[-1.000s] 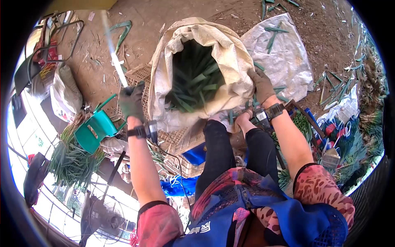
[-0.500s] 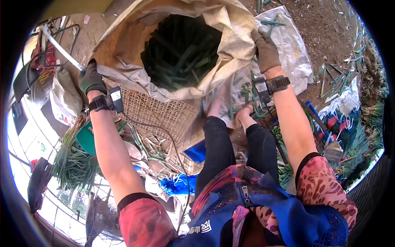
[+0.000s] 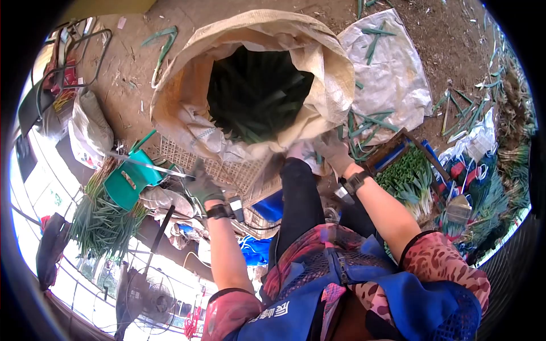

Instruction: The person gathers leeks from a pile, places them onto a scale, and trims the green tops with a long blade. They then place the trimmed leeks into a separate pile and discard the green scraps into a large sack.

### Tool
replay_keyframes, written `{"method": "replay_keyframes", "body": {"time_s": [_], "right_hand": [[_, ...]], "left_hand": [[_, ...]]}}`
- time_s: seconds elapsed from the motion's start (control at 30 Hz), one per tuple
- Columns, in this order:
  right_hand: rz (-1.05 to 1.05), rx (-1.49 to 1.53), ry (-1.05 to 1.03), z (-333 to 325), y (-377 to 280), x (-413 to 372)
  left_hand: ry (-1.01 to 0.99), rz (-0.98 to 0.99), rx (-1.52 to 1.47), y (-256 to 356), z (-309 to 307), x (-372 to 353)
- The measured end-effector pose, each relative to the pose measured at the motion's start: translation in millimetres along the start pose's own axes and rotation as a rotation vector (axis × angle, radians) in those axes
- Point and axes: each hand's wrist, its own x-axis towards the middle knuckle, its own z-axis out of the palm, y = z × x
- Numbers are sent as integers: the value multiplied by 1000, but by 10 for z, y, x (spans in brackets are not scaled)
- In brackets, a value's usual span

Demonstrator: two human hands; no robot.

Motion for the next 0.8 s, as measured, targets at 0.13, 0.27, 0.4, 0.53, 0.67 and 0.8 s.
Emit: {"method": "replay_keyframes", "body": {"time_s": [0.13, 0.27, 0.4, 0.53, 0.67, 0.8], "right_hand": [[104, -314, -9, 217, -360, 430], [-157, -654, -73, 273, -379, 831], [-70, -457, -203, 514, -613, 627], [-372, -87, -264, 411, -1420, -25], [-579, -351, -349, 243, -1524, -317], [269, 412, -285, 562, -1110, -293]], "left_hand": [[-4, -77, 178, -247, 617, -536], [108, -21, 254, -426, 1117, -430], [-65, -25, 335, -40, 1056, 55], [-178, -69, 117, 869, 627, 317], [-201, 89, 220, 1515, 641, 349], [-18, 134, 584, 1268, 657, 278]]}}
